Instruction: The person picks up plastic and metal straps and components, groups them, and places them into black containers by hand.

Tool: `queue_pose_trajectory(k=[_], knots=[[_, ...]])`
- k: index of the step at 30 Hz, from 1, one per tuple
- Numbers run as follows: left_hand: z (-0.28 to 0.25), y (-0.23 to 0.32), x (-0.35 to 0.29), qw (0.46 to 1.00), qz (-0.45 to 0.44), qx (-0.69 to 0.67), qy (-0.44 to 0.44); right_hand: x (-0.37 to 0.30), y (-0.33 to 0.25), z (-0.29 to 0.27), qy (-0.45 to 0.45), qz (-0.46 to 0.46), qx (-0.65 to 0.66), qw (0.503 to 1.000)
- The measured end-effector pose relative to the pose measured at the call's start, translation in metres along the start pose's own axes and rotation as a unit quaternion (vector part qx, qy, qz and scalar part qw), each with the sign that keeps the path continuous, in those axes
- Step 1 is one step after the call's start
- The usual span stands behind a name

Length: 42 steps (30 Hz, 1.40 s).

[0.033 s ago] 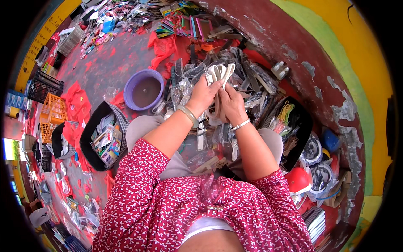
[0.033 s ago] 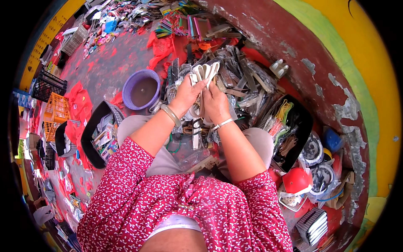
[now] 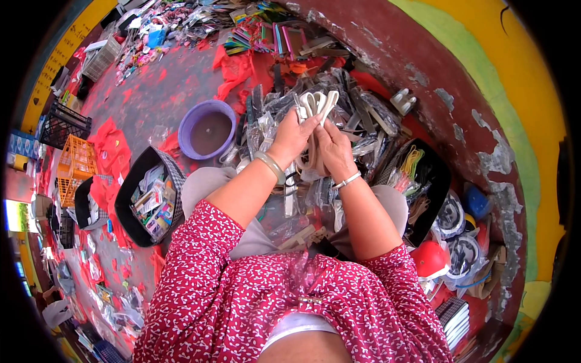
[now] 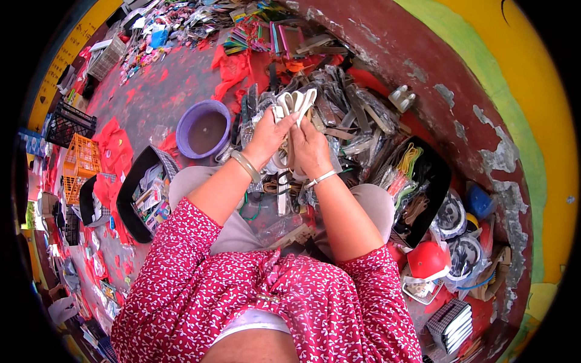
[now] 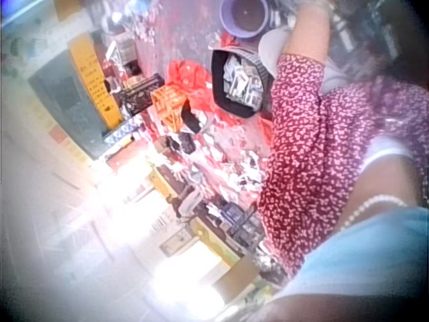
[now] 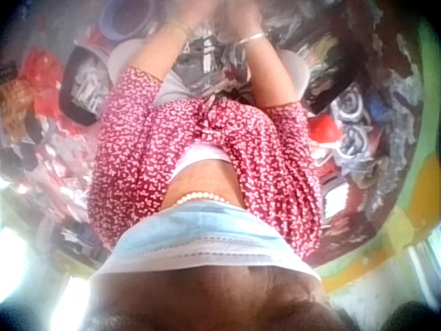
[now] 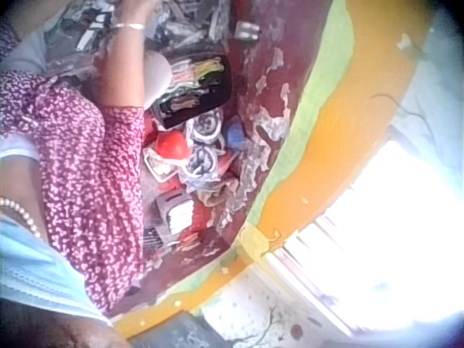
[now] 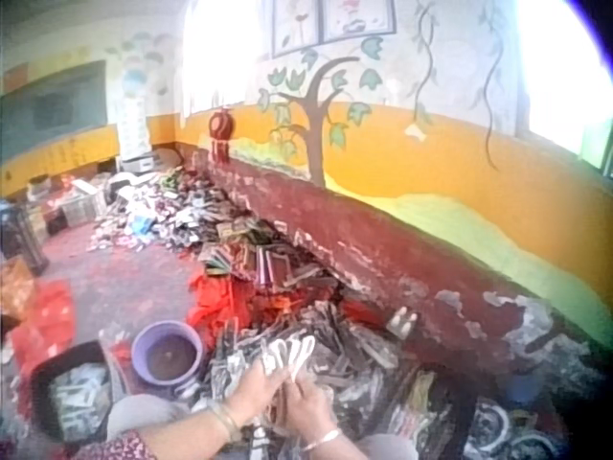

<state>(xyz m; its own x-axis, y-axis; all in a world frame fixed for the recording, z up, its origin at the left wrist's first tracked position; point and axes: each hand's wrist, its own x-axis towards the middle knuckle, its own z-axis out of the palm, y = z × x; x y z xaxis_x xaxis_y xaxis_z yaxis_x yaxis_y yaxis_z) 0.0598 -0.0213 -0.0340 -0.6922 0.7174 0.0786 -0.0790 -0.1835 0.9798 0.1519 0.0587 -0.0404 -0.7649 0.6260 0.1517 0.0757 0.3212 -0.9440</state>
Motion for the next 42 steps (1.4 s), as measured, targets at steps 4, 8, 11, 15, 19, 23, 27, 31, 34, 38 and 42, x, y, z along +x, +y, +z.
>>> queue_pose_trajectory(k=[4, 8, 11, 15, 19, 23, 27, 31, 34, 38, 42], knots=[[0.002, 0.008, -0.006, 0.983, -0.104, -0.147, -0.046, -0.001, 0.002, 0.004, -0.003, 0.048, 0.071, 0.996], [-0.002, 0.007, -0.007, 0.952, -0.172, -0.246, -0.062, -0.001, -0.001, 0.001, -0.03, 0.016, 0.001, 0.999], [0.0, 0.007, -0.009, 0.955, -0.154, -0.253, -0.031, 0.001, -0.004, -0.001, -0.056, 0.119, 0.102, 0.986], [-0.001, 0.014, -0.008, 0.955, -0.147, -0.259, -0.01, -0.001, -0.014, -0.003, -0.051, 0.19, 0.24, 0.951], [0.0, 0.02, -0.008, 0.952, -0.163, -0.259, -0.008, -0.002, -0.013, -0.006, -0.058, 0.111, 0.178, 0.976], [-0.013, 0.013, -0.002, 0.945, -0.182, -0.27, -0.028, -0.001, -0.016, -0.011, -0.049, 0.121, 0.178, 0.975], [-0.021, 0.017, 0.0, 0.939, -0.204, -0.272, -0.049, 0.001, -0.023, -0.014, -0.053, 0.143, 0.28, 0.948], [-0.019, 0.023, 0.0, 0.954, -0.178, -0.232, -0.071, 0.005, -0.021, -0.021, -0.029, 0.048, 0.066, 0.996], [-0.021, 0.031, -0.001, 0.957, -0.201, -0.193, -0.085, 0.003, -0.027, -0.026, 0.027, 0.016, -0.189, 0.981], [-0.022, 0.026, 0.0, 0.959, -0.193, -0.194, -0.072, 0.007, -0.003, -0.019, -0.004, 0.035, -0.042, 0.999], [-0.005, 0.02, -0.006, 0.955, -0.182, -0.224, -0.065, 0.005, 0.019, -0.002, -0.006, 0.026, 0.024, 0.999]])
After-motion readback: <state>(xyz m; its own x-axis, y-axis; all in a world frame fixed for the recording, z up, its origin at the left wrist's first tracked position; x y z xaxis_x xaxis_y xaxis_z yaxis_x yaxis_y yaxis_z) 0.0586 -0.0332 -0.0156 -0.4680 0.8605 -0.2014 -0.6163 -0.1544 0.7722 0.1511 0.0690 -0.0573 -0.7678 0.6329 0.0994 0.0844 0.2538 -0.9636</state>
